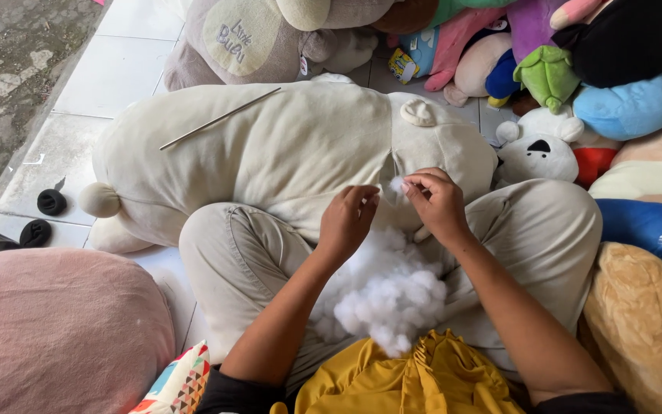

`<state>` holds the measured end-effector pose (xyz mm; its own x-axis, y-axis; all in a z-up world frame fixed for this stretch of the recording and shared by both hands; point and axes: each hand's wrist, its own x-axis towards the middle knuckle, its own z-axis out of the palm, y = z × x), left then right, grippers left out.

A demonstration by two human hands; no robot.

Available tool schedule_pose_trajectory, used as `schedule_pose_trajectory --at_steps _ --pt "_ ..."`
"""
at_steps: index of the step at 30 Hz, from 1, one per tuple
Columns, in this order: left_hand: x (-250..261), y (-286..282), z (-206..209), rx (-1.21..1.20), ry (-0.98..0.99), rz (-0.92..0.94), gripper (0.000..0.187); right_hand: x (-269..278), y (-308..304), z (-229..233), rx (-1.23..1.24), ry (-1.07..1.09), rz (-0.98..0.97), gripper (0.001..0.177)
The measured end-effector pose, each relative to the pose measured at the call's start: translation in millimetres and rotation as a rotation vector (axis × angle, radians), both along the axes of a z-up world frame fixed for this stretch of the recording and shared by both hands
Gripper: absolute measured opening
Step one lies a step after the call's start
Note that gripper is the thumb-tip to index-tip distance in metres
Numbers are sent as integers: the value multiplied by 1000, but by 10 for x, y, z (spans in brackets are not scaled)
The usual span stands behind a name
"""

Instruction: Stuffing a large white bear plush toy with white fiberfill through a seam opening.

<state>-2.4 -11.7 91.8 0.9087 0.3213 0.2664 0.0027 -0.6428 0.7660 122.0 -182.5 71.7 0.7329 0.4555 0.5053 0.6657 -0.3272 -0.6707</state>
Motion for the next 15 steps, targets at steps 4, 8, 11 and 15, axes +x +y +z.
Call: schedule_pose_trajectory --at_steps 4,8,11,15 --pt "428 39 134 219 154 59 29 281 152 153 -30 25 26 11" --pt "939 146 -415 739 350 184 24 492 305 280 -41 54 22 19" --pt "967 241 -618 709 395 165 15 459 362 107 -38 82 -2 26" --pt "723 330 -324 290 357 115 26 333 311 -207 -12 123 -55 22"
